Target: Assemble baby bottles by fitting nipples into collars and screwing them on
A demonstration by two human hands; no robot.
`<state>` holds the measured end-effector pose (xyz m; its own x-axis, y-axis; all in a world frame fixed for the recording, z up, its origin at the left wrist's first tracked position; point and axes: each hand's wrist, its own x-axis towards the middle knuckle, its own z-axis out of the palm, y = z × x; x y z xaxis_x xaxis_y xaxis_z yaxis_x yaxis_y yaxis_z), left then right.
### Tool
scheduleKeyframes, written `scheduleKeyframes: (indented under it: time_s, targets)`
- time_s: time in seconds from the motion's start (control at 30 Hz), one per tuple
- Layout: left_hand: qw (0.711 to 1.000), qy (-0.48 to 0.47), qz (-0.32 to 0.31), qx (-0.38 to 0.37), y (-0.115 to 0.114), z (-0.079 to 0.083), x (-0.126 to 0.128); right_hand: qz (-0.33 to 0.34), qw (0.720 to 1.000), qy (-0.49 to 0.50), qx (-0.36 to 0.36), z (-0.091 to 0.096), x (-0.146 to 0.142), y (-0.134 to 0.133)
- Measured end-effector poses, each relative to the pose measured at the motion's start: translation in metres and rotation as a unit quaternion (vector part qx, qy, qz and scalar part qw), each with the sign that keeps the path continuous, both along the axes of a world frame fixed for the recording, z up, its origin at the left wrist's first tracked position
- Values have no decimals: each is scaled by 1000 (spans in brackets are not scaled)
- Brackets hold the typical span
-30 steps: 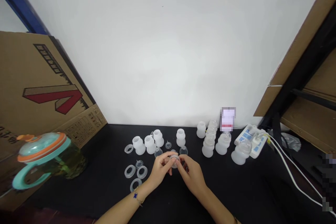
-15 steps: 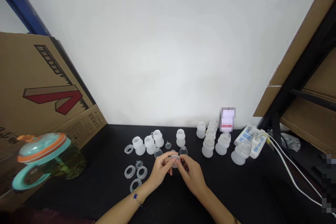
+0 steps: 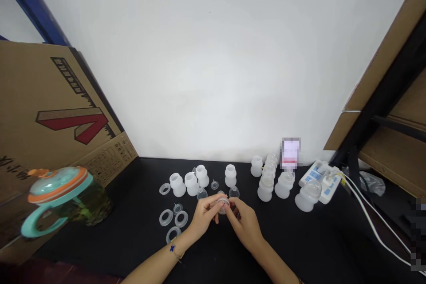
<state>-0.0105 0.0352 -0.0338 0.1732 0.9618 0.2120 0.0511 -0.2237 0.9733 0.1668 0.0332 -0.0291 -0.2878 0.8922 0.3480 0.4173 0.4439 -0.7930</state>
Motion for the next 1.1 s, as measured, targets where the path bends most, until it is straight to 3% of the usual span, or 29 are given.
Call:
scheduleKeyframes:
  time_s: [0.7,1.1]
  targets:
    - [1000,-27,3,-1,2,-4,3,-8,1000,-4,3,-1,-2,2]
    - [998,36,26,32,-2,3,5,-16,1000,1,3,1,-2,2]
